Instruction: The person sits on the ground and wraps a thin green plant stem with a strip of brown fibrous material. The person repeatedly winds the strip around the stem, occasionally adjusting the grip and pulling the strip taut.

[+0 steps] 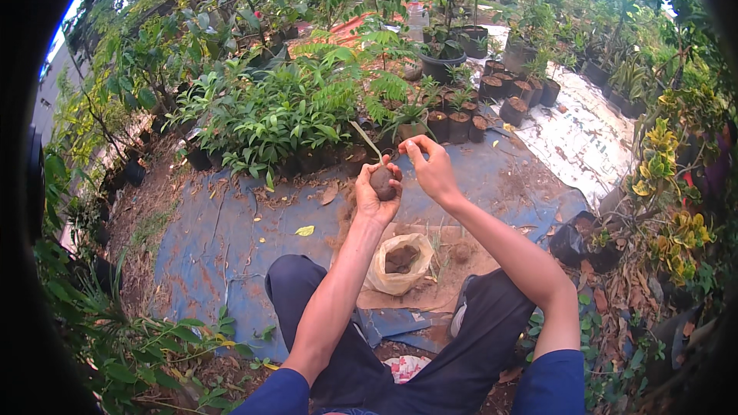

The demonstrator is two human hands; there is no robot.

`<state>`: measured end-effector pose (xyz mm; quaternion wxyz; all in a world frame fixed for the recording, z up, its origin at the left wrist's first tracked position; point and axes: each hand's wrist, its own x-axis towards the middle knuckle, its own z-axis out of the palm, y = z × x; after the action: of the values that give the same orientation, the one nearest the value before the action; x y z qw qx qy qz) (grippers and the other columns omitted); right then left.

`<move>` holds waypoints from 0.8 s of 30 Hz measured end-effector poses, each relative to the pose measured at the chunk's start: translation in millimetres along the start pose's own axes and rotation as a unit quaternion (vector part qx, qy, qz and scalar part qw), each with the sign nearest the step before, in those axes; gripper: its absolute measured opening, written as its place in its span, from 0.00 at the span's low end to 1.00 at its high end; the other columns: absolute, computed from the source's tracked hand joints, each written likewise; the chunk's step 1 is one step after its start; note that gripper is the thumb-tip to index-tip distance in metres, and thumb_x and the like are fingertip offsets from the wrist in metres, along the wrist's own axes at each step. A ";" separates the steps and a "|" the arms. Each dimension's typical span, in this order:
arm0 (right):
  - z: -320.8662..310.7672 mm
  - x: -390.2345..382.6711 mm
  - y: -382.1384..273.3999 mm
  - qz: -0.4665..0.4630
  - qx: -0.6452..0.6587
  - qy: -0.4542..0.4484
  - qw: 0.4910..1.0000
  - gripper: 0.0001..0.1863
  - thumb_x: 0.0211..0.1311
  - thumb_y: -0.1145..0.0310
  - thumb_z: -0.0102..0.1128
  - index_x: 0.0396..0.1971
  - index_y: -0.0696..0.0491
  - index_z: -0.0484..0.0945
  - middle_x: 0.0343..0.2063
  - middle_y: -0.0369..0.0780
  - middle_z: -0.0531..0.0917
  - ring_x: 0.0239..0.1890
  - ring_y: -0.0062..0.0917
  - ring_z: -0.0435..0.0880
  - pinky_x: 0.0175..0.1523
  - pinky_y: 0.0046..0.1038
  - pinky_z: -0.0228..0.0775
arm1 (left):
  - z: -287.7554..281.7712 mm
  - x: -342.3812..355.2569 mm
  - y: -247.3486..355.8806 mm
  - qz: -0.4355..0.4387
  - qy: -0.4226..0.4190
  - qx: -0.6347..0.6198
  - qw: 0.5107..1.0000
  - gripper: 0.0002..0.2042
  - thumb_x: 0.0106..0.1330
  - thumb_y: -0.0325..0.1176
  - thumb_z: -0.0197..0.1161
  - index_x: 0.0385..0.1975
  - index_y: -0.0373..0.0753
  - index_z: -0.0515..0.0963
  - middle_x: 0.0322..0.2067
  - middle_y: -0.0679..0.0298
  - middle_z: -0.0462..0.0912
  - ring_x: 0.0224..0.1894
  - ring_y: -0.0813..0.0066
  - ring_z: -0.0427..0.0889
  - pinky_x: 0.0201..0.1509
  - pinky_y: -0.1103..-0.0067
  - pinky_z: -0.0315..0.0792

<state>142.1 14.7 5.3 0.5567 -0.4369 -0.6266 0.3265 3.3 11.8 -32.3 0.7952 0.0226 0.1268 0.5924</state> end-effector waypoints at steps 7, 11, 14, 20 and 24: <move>-0.2 0.2 3.3 -0.005 -0.015 -0.002 1.000 0.14 0.73 0.60 0.49 0.38 0.54 0.80 0.35 0.33 0.84 0.40 0.17 0.79 0.42 0.23 0.70 | 19.9 -13.5 1.0 0.018 -0.011 0.044 0.999 0.10 0.64 0.38 0.56 0.38 0.38 0.75 0.31 0.63 0.78 0.29 0.74 0.77 0.23 0.85 0.69; -0.7 0.3 3.6 -0.010 -0.008 -0.005 1.000 0.14 0.72 0.60 0.50 0.38 0.54 0.80 0.35 0.33 0.84 0.40 0.16 0.79 0.42 0.23 0.70 | 27.2 -14.7 -1.9 0.010 0.044 0.053 0.998 0.09 0.65 0.40 0.60 0.31 0.43 0.74 0.25 0.65 0.77 0.23 0.75 0.74 0.22 0.85 0.67; -0.5 0.0 2.0 -0.006 -0.010 -0.009 1.000 0.14 0.72 0.60 0.50 0.38 0.55 0.80 0.35 0.33 0.84 0.39 0.16 0.79 0.41 0.23 0.70 | 16.3 -9.6 2.4 -0.012 -0.049 0.087 0.995 0.10 0.65 0.40 0.62 0.27 0.44 0.73 0.22 0.66 0.76 0.21 0.76 0.73 0.20 0.85 0.67; 0.4 -1.5 -2.6 0.014 0.013 0.002 1.000 0.13 0.71 0.64 0.52 0.37 0.58 0.80 0.33 0.37 0.84 0.37 0.18 0.79 0.44 0.24 0.70 | 4.4 -5.4 2.2 0.015 -0.081 0.137 0.987 0.09 0.67 0.40 0.60 0.33 0.41 0.74 0.28 0.63 0.78 0.28 0.74 0.77 0.30 0.82 0.73; 0.0 -0.7 -2.7 0.022 0.059 -0.002 0.998 0.13 0.71 0.64 0.51 0.37 0.58 0.80 0.33 0.37 0.84 0.37 0.19 0.80 0.44 0.24 0.70 | 16.8 -8.5 -3.8 0.033 -0.068 0.107 0.991 0.14 0.67 0.41 0.58 0.40 0.35 0.74 0.34 0.59 0.79 0.36 0.72 0.78 0.45 0.76 0.76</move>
<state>141.6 13.0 7.3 0.5729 -0.4158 -0.5977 0.3762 8.5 4.5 -15.2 0.7754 0.1516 0.1343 0.5982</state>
